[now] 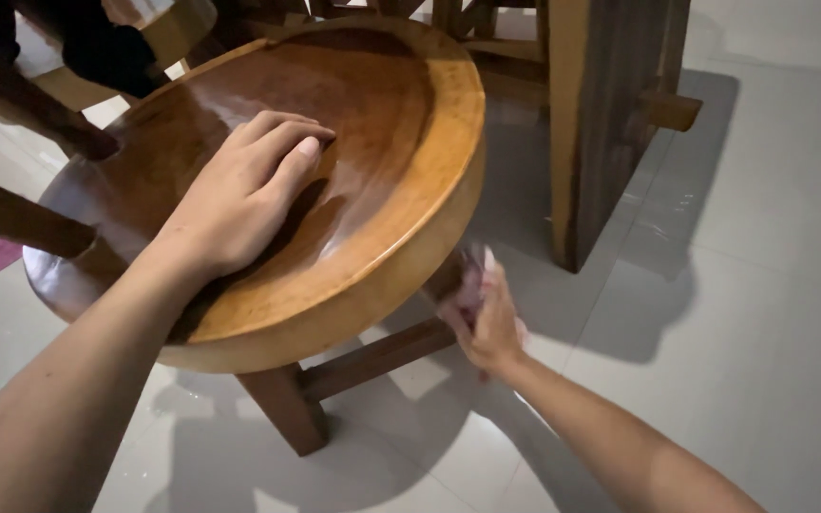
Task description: Wiping down wooden chairs and a dining table with a cloth.
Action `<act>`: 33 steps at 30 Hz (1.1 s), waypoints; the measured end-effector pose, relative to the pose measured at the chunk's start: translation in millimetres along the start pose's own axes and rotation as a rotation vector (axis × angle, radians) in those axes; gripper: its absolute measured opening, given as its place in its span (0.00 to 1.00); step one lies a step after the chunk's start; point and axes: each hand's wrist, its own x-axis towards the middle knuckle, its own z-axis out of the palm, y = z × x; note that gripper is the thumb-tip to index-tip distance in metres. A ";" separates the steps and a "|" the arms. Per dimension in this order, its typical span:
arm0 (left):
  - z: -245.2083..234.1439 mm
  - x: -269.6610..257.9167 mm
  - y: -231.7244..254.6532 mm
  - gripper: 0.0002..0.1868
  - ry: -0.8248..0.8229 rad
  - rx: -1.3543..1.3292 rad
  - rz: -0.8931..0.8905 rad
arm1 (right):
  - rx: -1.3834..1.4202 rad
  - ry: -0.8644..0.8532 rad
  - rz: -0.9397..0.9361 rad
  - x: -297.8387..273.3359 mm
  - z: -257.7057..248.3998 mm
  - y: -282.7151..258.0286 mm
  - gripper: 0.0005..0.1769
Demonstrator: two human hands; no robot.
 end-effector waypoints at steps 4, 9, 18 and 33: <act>3.3 -1.2 -7.7 0.23 0.017 -0.004 0.040 | -0.216 0.194 -0.522 44.8 -3.2 -52.5 0.51; 5.0 0.1 -16.4 0.22 0.054 -0.020 0.117 | -0.221 0.337 -0.543 28.1 22.5 -46.6 0.25; 7.1 -0.3 -19.2 0.22 0.086 -0.074 0.106 | -0.491 -0.127 -0.890 -34.7 5.1 24.0 0.12; 13.3 4.1 -27.9 0.26 0.152 -0.148 0.061 | -0.797 -0.925 -0.085 -7.0 -2.9 -175.3 0.37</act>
